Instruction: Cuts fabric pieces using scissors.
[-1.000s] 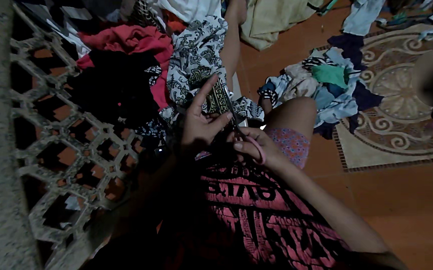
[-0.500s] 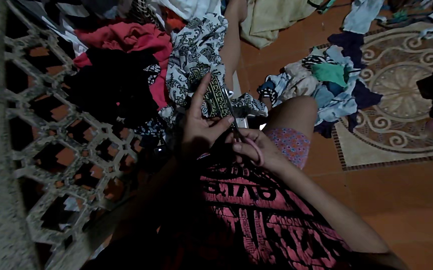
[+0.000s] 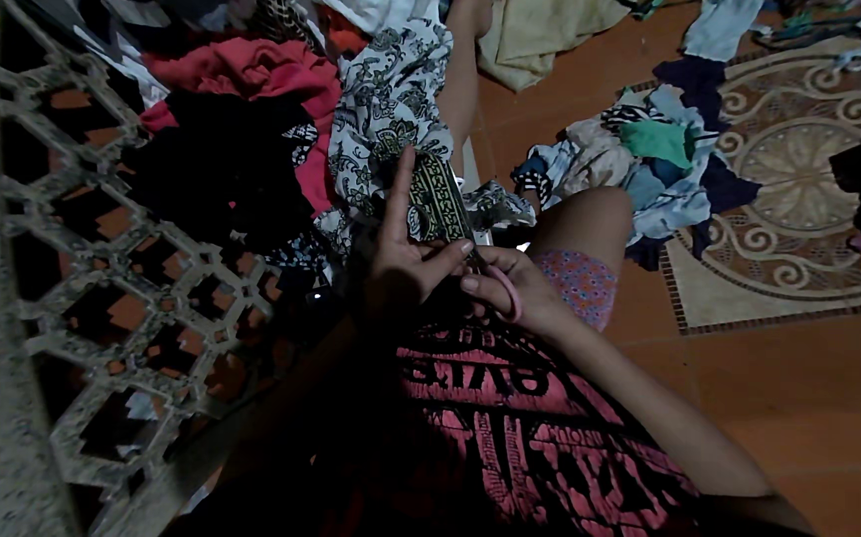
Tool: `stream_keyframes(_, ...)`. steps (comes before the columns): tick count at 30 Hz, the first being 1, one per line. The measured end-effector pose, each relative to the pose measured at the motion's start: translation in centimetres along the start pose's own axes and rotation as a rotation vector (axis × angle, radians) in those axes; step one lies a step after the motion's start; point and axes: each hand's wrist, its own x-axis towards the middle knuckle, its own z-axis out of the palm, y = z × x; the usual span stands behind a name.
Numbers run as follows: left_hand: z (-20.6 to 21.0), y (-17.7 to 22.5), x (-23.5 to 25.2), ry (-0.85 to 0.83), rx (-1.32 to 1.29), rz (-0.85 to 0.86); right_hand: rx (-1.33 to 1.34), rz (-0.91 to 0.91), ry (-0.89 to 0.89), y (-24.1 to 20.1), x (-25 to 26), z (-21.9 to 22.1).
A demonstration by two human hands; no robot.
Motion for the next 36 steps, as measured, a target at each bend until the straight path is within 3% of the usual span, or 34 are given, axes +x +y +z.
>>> stream_keyframes(5, -0.6, -0.1, -0.2, -0.008, 0.049, 0.021, -0.010, 0.027, 0.011, -0.1, -0.1, 0.0)
stream_keyframes(7, -1.4, -0.6, -0.1, 0.060, 0.053, -0.001, -0.037, 0.031, 0.022, 0.0, -0.2, 0.0)
stream_keyframes(9, -1.9, -0.5, 0.3, 0.151, -0.038, -0.116, -0.083, 0.041, 0.012, 0.1, -0.2, -0.1)
stream_keyframes(12, -2.6, 0.5, 1.2, 0.126, -0.244, -0.352, -0.115, 0.034, -0.014, 0.5, -0.3, -0.3)
stream_keyframes(16, -3.8, 0.8, 0.4, -0.005, -0.043, -0.199, -0.039, 0.005, -0.083, 0.8, -0.2, -0.5)
stream_keyframes(21, -3.5, 0.1, 1.0, -0.014, 0.068, 0.039, -0.034, -0.002, -0.124, 0.3, 0.8, -0.3)
stream_keyframes(28, -3.8, 0.0, 0.2, 0.008, 0.244, 0.104, 0.025, -0.056, -0.176, 0.6, 1.6, -0.2)
stream_keyframes(36, -3.5, -0.1, 0.2, 0.027, 0.215, 0.057, 0.028, -0.031, -0.160, 0.5, 1.5, 0.0)
